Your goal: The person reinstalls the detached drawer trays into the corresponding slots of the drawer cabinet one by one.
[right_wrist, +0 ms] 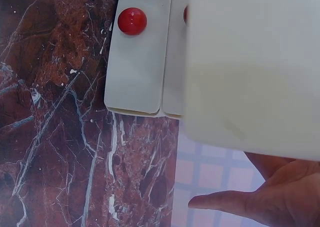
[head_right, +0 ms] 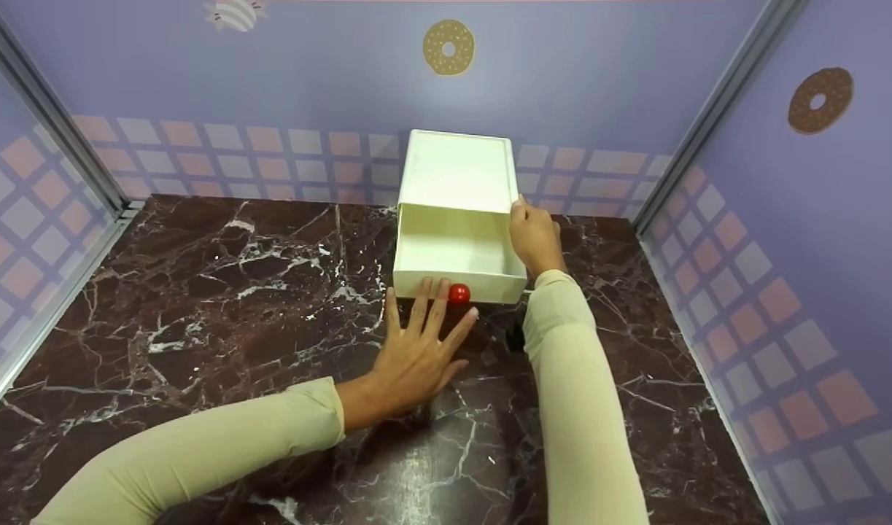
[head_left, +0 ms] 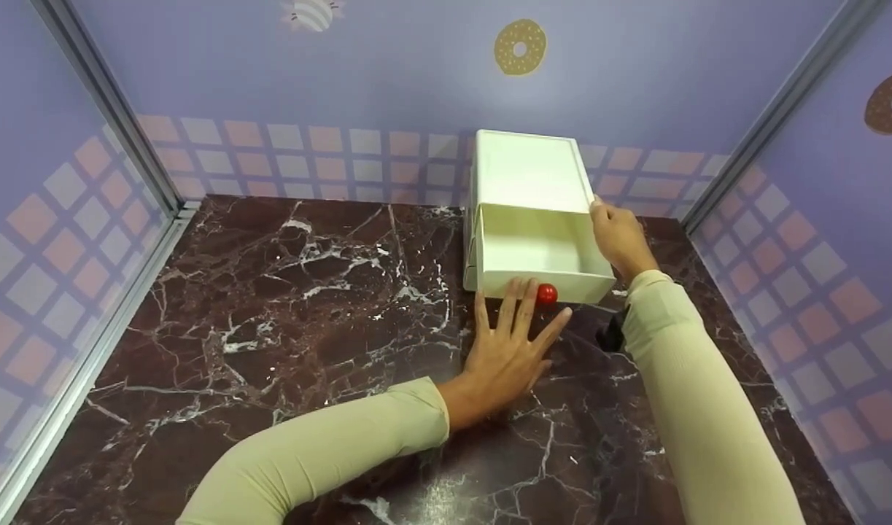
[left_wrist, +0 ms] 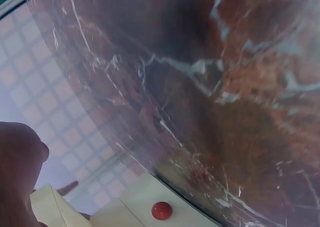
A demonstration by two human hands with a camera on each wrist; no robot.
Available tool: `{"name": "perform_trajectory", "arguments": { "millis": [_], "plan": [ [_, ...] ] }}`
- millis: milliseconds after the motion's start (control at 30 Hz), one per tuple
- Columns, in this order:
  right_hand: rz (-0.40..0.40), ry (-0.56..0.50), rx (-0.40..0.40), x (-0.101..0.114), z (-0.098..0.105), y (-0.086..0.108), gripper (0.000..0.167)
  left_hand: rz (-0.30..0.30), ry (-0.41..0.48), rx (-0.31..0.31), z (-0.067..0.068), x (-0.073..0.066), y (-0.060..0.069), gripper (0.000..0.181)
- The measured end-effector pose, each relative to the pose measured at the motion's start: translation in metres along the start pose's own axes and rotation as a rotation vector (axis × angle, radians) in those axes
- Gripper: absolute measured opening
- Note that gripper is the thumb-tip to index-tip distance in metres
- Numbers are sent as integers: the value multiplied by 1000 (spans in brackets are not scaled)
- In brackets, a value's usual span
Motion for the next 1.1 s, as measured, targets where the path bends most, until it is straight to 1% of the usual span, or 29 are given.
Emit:
{"name": "perform_trajectory", "arguments": {
  "millis": [167,267,400,567,700,800,867,933,967,1000,1033,1067,1100],
  "plan": [
    [-11,-9,27,0,-1,0,62,26,-39,-7,-5,8,-16,88],
    [-19,-15,27,0,-1,0,63,37,-53,-19,-8,13,-22,89],
    [-26,-45,34,1,0,0,63,44,-55,-13,-11,20,-27,89],
    [-43,-84,41,0,1,2,62,60,-49,-5,-13,29,-37,86],
    [-49,-96,46,0,0,2,61,68,-27,13,-16,32,-40,87],
    [-46,-102,44,1,0,2,61,81,-25,24,-15,33,-40,89],
    [-50,-107,45,1,-1,2,61,98,-57,27,-13,32,-39,89],
    [-60,-113,53,0,-1,1,61,103,-130,24,-9,29,-36,88],
    [-65,-116,55,0,-1,1,60,93,-173,16,-7,26,-34,86],
    [-67,-116,55,0,0,1,61,72,-219,-3,-3,22,-32,82],
    [-69,-117,56,-1,0,1,60,39,-265,-32,1,16,-31,77],
    [-71,-120,57,-1,1,1,60,-1,-301,-80,6,10,-30,71],
    [-69,-121,57,-1,1,1,60,-48,-325,-143,13,3,-29,65]
  ]
}}
Point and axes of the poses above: each hand's wrist, its own y-axis away from the middle knuckle, its own z-axis out of the back of the hand, x = y × z, the point moved 8 cm from there along -y, towards the middle knuckle, and after that the axes turned 6 degrees about y, right-handed, at the moved point
